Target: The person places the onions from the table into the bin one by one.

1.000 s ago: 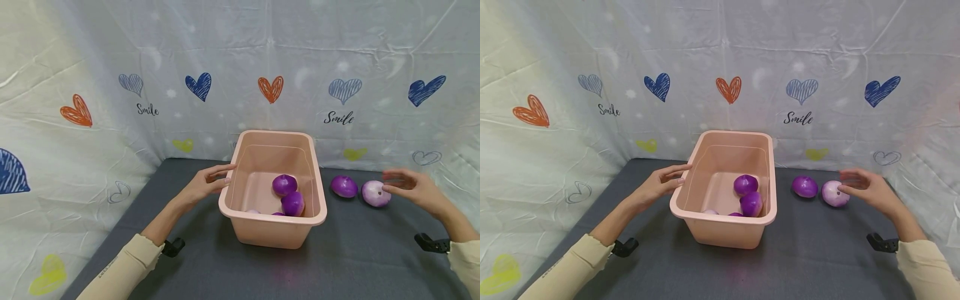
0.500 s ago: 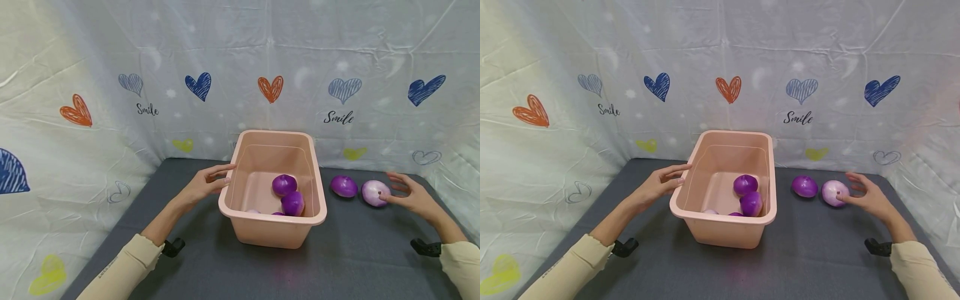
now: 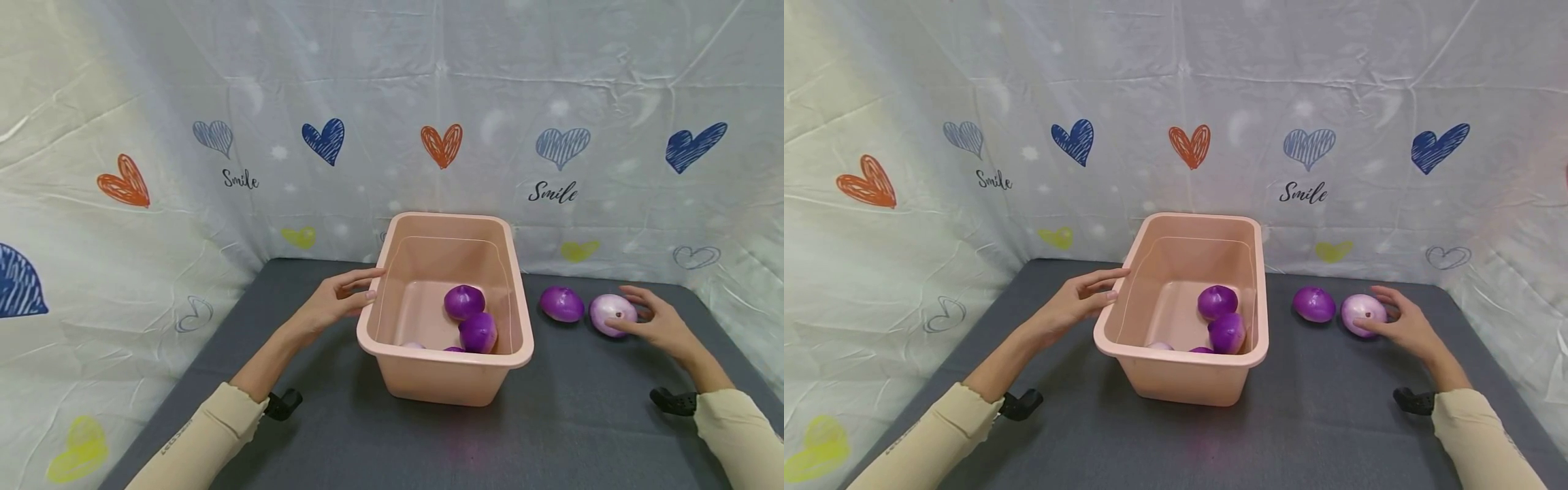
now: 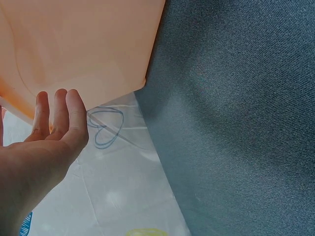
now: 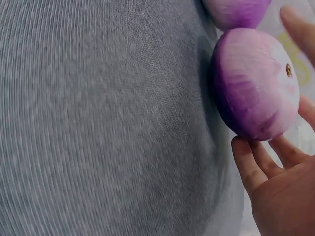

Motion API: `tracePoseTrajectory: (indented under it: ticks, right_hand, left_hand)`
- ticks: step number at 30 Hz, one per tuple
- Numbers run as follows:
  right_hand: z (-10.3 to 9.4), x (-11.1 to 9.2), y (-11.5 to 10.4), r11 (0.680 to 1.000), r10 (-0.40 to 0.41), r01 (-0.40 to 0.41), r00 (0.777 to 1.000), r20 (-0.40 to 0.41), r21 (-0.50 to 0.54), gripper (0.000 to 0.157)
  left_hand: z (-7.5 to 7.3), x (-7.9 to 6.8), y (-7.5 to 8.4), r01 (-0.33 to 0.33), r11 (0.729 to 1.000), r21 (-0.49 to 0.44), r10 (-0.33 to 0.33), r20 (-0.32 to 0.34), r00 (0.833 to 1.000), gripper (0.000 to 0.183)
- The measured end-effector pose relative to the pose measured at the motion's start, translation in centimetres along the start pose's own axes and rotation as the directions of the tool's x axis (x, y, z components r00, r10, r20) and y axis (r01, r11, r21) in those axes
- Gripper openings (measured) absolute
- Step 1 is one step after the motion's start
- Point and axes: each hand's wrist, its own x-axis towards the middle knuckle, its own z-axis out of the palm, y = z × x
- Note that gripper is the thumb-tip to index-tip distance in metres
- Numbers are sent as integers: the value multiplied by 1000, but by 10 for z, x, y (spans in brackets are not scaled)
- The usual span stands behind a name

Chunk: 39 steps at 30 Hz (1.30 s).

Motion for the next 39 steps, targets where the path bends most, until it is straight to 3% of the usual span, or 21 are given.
tracePoseTrajectory:
  ticks: [5, 12, 24, 32, 39]
  right_hand:
    - [5, 0, 0, 1000, -29, 29, 999, -30, 4, 69]
    - [7, 1, 1, 999, -45, 44, 998, -45, -15, 68]
    - [6, -2, 2, 999, 27, -28, 998, -58, -19, 71]
    - [0, -6, 1, 998, 62, -59, 995, -74, 36, 70]
    - [-6, -9, -2, 998, 27, -21, 995, -94, 65, 63]
  left_hand:
    - [-1, 0, -1, -4, 1000, -6, 4, 5, 1000, 50]
    - [-1, 0, 0, -5, 1000, -10, 5, 7, 1000, 49]
    - [0, 0, 1, -15, 1000, -9, 16, 11, 1000, 50]
    - [0, 1, 1, -14, 1000, -6, 14, 7, 1000, 50]
    - [0, 0, 1, -19, 1000, 4, 19, 5, 1000, 50]
